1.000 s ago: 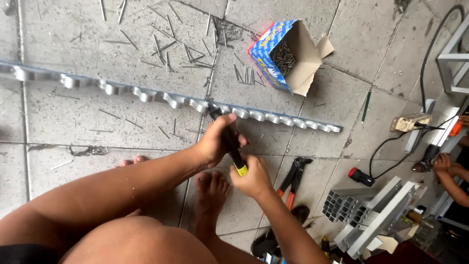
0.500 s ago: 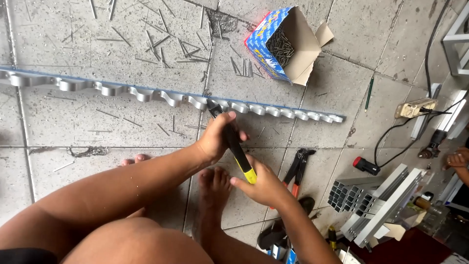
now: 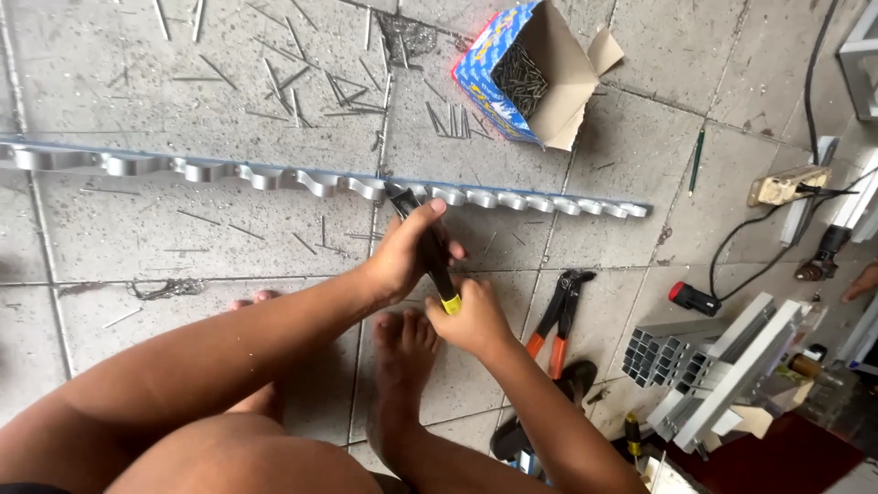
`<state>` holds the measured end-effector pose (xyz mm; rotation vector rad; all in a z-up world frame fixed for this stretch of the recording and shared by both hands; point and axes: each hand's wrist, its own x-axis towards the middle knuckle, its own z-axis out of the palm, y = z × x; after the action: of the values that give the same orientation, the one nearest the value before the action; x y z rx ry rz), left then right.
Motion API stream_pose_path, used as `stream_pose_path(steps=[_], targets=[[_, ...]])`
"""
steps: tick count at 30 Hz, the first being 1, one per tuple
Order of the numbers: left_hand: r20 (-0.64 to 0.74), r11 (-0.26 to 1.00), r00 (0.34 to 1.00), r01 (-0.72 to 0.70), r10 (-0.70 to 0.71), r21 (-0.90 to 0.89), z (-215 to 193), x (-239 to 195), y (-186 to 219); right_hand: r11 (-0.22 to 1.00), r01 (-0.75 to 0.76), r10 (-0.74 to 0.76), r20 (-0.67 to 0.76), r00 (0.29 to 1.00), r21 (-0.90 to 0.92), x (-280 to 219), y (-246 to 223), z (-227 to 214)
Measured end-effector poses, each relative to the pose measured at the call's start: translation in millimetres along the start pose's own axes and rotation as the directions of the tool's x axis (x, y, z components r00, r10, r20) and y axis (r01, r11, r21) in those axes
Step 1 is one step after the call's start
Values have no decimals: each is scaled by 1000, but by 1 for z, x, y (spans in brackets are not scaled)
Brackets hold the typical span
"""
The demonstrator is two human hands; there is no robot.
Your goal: Using a manual hand riveter to fasten metal profiles together while sitting on the floor.
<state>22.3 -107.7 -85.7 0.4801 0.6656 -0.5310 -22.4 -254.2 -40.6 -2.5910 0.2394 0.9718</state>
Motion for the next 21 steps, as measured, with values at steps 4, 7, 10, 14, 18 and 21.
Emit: stream_pose_path(steps=[4, 7, 10, 14, 18, 21], targets=[[-57, 997, 998, 14, -10, 79, 16, -11, 17, 999, -45, 46, 140, 989, -10, -12, -34, -39], [-88, 758, 985, 173, -151, 629, 16, -5, 34, 996, 34, 9, 483, 876, -81, -36, -62, -99], [530, 540, 818, -556, 223, 632, 19, -10, 70, 989, 6, 79, 558, 826, -149, -52, -58, -153], [690, 566, 699, -651, 188, 505, 41, -36, 104, 929, 367, -328, 533, 780, 35, -46, -56, -187], [759, 258, 648, -747, 70, 613, 25, -46, 131, 826, 525, -548, 512, 661, 207, -2, -83, -204], [606, -75, 793, -609, -61, 790, 2, -62, 126, 922, 370, -348, 179, 921, -111, 50, -112, -214]])
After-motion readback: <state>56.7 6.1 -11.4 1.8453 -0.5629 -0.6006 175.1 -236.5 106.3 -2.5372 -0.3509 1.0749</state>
